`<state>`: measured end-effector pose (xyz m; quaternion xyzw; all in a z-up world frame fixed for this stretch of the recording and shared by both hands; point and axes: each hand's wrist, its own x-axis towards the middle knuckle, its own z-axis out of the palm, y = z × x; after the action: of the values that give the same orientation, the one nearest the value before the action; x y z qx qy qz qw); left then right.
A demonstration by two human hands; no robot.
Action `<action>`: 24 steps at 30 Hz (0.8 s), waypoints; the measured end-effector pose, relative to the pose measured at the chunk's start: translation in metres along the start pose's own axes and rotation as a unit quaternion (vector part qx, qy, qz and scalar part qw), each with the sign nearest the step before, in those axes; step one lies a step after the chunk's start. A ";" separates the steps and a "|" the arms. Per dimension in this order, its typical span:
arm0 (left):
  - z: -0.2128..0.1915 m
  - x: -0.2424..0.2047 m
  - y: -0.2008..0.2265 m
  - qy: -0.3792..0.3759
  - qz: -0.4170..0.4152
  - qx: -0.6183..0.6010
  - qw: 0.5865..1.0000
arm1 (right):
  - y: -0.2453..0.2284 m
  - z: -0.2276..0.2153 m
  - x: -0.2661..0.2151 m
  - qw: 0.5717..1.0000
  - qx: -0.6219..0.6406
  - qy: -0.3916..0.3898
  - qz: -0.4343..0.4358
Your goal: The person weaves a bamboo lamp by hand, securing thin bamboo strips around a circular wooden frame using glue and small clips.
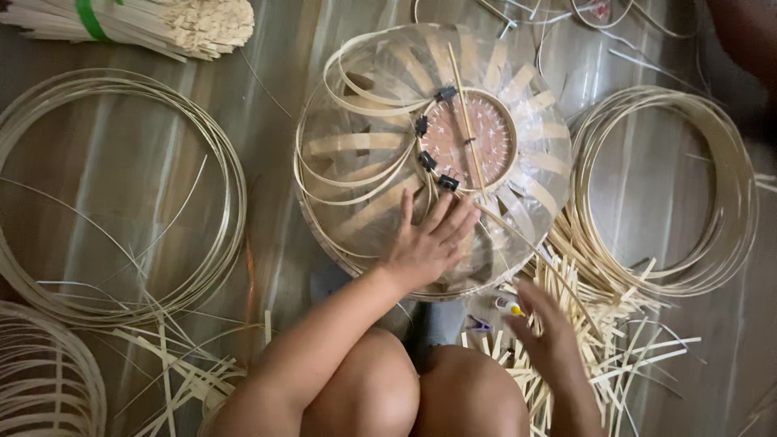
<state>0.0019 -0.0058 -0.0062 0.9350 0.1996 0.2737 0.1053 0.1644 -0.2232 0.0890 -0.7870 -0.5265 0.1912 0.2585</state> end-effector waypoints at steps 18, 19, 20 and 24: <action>-0.069 -0.019 -0.007 0.048 -0.095 -0.069 0.992 | -0.068 -0.037 -0.004 0.974 0.027 -0.138 -0.176; -0.074 -0.036 -0.015 0.070 -0.118 -0.070 0.988 | -0.081 -0.027 0.004 0.972 0.002 -0.101 -0.214; -0.078 -0.057 -0.024 0.105 -0.184 -0.149 0.966 | -0.093 -0.018 0.013 0.966 -0.024 -0.061 -0.250; -0.057 -0.157 -0.049 0.211 -0.430 -0.284 0.830 | -0.113 0.041 0.053 0.947 -0.092 -0.133 -0.278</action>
<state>-0.1663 -0.0245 -0.0475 0.6026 0.5125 0.4359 0.4291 0.0781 -0.1306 0.1240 -0.5975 -0.7690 0.1657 0.1555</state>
